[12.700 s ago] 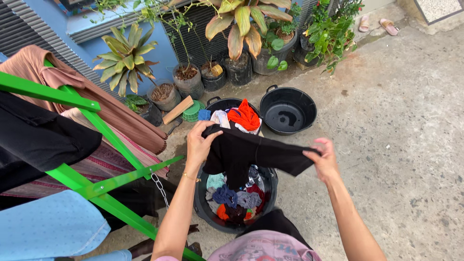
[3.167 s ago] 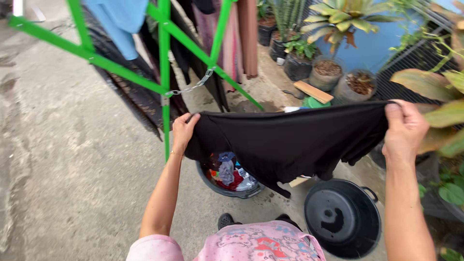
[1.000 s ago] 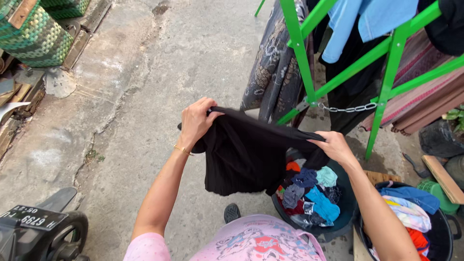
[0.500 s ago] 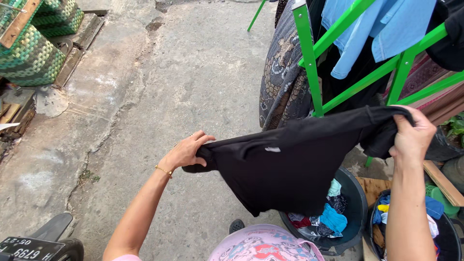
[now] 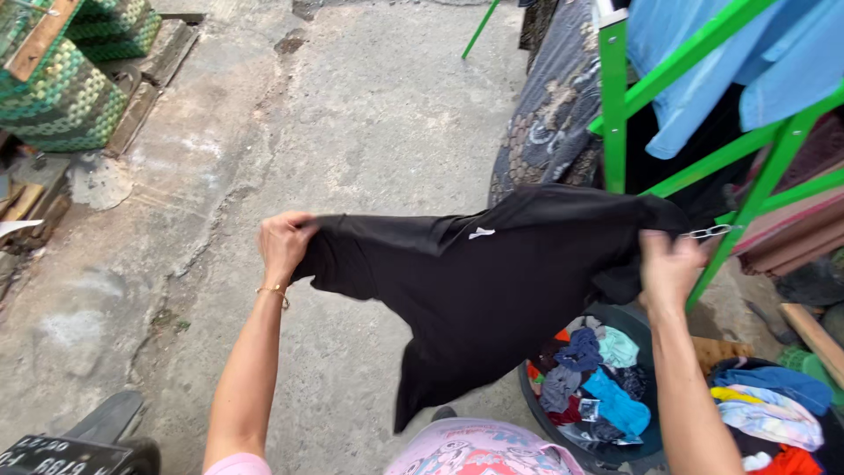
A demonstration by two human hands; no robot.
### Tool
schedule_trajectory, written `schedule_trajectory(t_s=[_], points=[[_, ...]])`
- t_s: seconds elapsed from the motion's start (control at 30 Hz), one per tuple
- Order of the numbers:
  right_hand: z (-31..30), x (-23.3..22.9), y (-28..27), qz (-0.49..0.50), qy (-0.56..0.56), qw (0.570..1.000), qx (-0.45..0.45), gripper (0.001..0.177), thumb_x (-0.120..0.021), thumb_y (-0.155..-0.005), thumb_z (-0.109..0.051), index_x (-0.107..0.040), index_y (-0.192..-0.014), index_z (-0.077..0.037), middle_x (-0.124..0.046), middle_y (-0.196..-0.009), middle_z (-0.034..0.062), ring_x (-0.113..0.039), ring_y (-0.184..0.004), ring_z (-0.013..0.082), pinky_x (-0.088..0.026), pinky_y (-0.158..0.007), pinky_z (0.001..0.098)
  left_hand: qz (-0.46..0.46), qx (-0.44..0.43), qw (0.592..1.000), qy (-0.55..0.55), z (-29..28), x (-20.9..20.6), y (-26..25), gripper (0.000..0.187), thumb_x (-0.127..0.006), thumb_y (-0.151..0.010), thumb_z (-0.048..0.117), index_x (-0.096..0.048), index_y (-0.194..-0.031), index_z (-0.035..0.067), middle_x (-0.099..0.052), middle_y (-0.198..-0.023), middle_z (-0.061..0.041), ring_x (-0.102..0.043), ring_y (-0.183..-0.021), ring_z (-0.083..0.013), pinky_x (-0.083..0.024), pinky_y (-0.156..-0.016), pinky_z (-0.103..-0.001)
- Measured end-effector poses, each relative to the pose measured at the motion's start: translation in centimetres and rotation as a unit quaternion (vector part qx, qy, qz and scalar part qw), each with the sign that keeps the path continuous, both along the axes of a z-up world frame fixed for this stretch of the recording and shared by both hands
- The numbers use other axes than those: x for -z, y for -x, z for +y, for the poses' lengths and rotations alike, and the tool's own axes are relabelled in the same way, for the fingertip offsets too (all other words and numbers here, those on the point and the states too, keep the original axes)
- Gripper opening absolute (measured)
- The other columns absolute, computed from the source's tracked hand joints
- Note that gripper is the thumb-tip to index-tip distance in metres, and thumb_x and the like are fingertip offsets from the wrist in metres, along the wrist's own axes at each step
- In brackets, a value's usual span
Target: The person hangs a black shirt and a tan shirt on a metal drying rack. They then reach into a tub of water containing clothes, pick up a red shirt, and wring it out repeatedly by hand.
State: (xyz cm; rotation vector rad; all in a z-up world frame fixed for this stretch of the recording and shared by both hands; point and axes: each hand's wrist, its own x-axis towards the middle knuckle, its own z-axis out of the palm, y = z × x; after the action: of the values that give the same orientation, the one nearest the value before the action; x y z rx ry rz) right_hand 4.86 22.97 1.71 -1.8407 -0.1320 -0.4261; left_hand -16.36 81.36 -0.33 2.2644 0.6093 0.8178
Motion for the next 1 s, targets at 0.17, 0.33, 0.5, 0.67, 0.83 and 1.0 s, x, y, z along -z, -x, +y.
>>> schedule_trajectory(t_s=[0.17,0.33,0.5,0.67,0.83,1.0], points=[[4.6,0.7,-1.1,0.131,-0.112,0.976,-0.133,0.015,-0.070,-0.102,-0.015,-0.074,-0.110,-0.003,-0.072,-0.094,-0.0039,-0.061,-0.079,0.0052,-0.050,-0.072,0.0233,0.124,0.007,0.991,-0.045,7.5,-1.8,2.4,0.027,-0.081,-0.088,0.041,-0.082,-0.101,0.017,-0.075,-0.084,-0.010,-0.072,-0.070,-0.0245,-0.053,-0.065,-0.036],[11.8,1.8,-2.6,0.093,0.069,0.984,-0.138,0.020,-0.073,-0.107,-0.017,-0.070,-0.101,0.001,-0.059,-0.081,0.0006,-0.049,-0.070,0.0081,-0.042,-0.062,0.0295,0.192,-0.136,0.955,-0.181,12.9,0.1,4.9,0.027,-0.079,-0.093,0.047,-0.083,-0.101,0.022,-0.072,-0.077,-0.013,-0.068,-0.070,-0.0335,-0.050,-0.061,-0.045],[19.1,1.8,-7.3,0.097,0.004,0.983,-0.155,0.014,-0.073,-0.105,-0.017,-0.074,-0.104,-0.003,-0.061,-0.080,-0.0046,-0.048,-0.067,0.0061,-0.039,-0.057,0.0275,0.180,-0.221,0.955,0.084,16.1,1.3,5.5,0.024,-0.072,-0.097,0.036,-0.081,-0.102,0.015,-0.068,-0.074,-0.011,-0.068,-0.067,-0.0325,-0.051,-0.059,-0.045],[25.2,0.8,-13.5,0.097,-0.101,0.960,-0.242,0.012,-0.073,-0.101,-0.013,-0.074,-0.108,-0.003,-0.068,-0.087,-0.0057,-0.058,-0.072,0.0052,-0.046,-0.063,0.0231,-0.090,-0.070,0.894,0.434,20.5,3.3,1.5,0.022,-0.052,-0.101,0.016,-0.066,-0.109,0.000,-0.072,-0.083,-0.001,-0.073,-0.065,-0.0204,-0.061,-0.060,-0.029],[28.8,4.5,-18.2,-0.036,-0.104,0.974,-0.200,0.021,-0.070,-0.114,-0.006,-0.059,-0.100,0.005,-0.058,-0.093,0.0048,-0.054,-0.082,0.0102,-0.048,-0.075,0.0253,-0.160,-0.004,0.929,0.334,25.4,6.0,-4.2,0.022,-0.051,-0.109,0.014,-0.066,-0.115,-0.001,-0.073,-0.090,-0.006,-0.072,-0.076,-0.0140,-0.057,-0.071,-0.027],[33.5,3.3,-24.1,-0.008,0.048,0.965,-0.259,0.016,-0.072,-0.099,-0.009,-0.075,-0.111,0.002,-0.074,-0.100,0.0081,-0.066,-0.092,0.0163,-0.053,-0.086,0.0301,-0.120,-0.035,0.971,0.202,32.0,7.5,-11.1,0.017,-0.058,-0.109,0.012,-0.071,-0.113,0.001,-0.069,-0.093,-0.001,-0.061,-0.082,-0.0093,-0.050,-0.073,-0.027]])
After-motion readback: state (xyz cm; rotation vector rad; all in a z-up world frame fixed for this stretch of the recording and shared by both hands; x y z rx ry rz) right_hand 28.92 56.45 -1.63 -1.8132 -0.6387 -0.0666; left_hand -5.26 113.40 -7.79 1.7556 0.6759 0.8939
